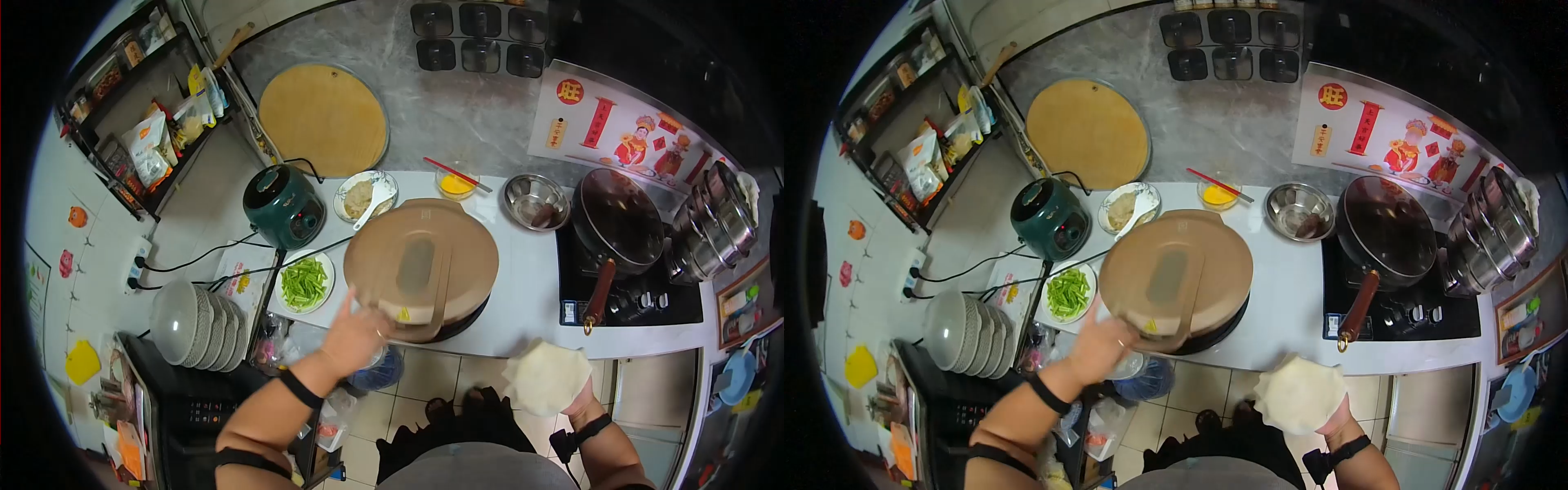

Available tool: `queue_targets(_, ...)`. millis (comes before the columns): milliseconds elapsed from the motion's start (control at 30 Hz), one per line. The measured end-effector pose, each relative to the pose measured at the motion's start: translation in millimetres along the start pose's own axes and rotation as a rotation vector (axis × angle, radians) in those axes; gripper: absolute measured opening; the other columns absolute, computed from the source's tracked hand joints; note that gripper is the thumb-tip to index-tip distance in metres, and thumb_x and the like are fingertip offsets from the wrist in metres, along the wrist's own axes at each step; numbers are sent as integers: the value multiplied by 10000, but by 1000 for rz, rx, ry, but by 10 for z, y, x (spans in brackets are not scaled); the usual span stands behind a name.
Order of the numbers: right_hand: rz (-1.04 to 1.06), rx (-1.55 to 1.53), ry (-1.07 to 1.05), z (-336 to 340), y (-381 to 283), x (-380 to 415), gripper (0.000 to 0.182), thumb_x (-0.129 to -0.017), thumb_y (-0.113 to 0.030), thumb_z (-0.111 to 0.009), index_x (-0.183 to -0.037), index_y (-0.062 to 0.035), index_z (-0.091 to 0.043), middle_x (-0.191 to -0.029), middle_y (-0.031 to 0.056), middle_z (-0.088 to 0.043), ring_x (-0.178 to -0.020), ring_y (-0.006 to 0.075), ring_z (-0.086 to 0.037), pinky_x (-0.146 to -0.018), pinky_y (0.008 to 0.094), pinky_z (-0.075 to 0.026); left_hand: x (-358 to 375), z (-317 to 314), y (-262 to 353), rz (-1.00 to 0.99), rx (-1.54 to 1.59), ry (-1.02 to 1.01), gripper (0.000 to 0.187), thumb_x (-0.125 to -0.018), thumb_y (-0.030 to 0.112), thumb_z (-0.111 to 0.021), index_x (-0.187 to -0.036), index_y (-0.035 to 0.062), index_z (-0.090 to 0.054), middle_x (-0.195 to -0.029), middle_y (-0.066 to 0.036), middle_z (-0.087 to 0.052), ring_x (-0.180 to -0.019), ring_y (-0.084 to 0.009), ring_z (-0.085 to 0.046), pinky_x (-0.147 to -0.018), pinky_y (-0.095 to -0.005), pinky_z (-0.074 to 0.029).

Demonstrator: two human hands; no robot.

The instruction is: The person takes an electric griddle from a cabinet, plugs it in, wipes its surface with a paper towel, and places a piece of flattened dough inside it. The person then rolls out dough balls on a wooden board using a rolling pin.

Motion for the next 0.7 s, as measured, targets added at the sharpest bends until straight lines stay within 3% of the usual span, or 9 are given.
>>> queue_targets(133,-80,2,-61,-282,40,-390,613,-871,-514,-327,-1280,-67,-420,-1322,211,-395,-1214,392,-381,-1001,537,-296,-747,1081,-554,66,-39,268,121,-783,204,-590,-860,112,-610,-829,-45,-600,-873,-235,-579,-1019,-556,-200)
queue_targets(233,-156,-30,-163,-660,22,-780,580,-885,-469,-314,-1287,-62,-408,-1336,220,-372,-1230,399,-356,-1006,543,-285,-1332,1452,-836,166,-59,264,210,-846,238,-524,-989,100,-593,-930,-74,-614,-901,-257,-576,-1010,-542,-225)
queue_targets(400,-297,10,-251,-1023,206,-1556,543,-891,-447,-314,-1233,-50,-454,-1264,190,-462,-1128,365,-475,-938,535,-374,-1770,1478,-1155,314,51,345,260,-877,249,-491,-1062,78,-557,-1006,-98,-590,-985,-288,-540,-1013,-541,-219)
queue_targets(467,-268,74,-336,-1170,312,-1961,554,-892,-472,-311,-1211,-49,-472,-1238,183,-485,-1090,351,-504,-902,530,-407,-1805,1500,-1178,311,6,421,262,-890,260,-468,-1067,94,-567,-1022,-79,-595,-980,-252,-555,-999,-550,-238)
queue_targets(500,-314,-52,-390,-1380,351,-2060,551,-903,-438,-298,-1247,-31,-440,-1288,208,-430,-1127,386,-467,-941,534,-371,-1815,1488,-1191,317,7,417,262,-890,260,-468,-1067,94,-567,-1022,-79,-595,-980,-252,-555,-999,-550,-238)
queue_targets(600,-213,20,-577,-1909,352,-2360,645,-874,-556,-293,-1278,-66,-403,-1305,180,-418,-1150,366,-449,-935,531,-381,-1824,1534,-1217,300,-10,406,271,-892,272,-459,-1073,101,-566,-1024,-72,-598,-974,-246,-559,-999,-556,-233)
queue_targets(633,-135,54,-459,-1824,357,-2544,655,-865,-574,-293,-1293,-87,-386,-1314,175,-410,-1162,365,-438,-934,513,-385,-1833,1530,-1231,296,14,373,277,-886,270,-470,-1084,98,-562,-1030,-75,-594,-982,-257,-549,-1009,-541,-227)
queue_targets(667,-130,51,-454,-1736,390,-2589,655,-865,-574,-293,-1293,-87,-386,-1314,175,-410,-1162,365,-438,-934,513,-385,-1845,1498,-1251,289,41,340,285,-881,267,-481,-1094,94,-558,-1036,-79,-590,-990,-267,-540,-1019,-526,-220)
queue_targets(700,-174,83,-309,-1456,451,-2616,643,-869,-559,-299,-1295,-85,-384,-1313,182,-408,-1158,362,-442,-937,498,-382,-1843,1471,-1275,284,47,339,285,-881,267,-481,-1094,94,-558,-1036,-79,-590,-990,-267,-540,-1019,-526,-220)
Point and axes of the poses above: each hand's wrist, its own x-axis away from the middle knuckle, its own z-axis out of the back of the hand, y = z × x, the point moved 9 cm from there along -x, towards the middle knuckle
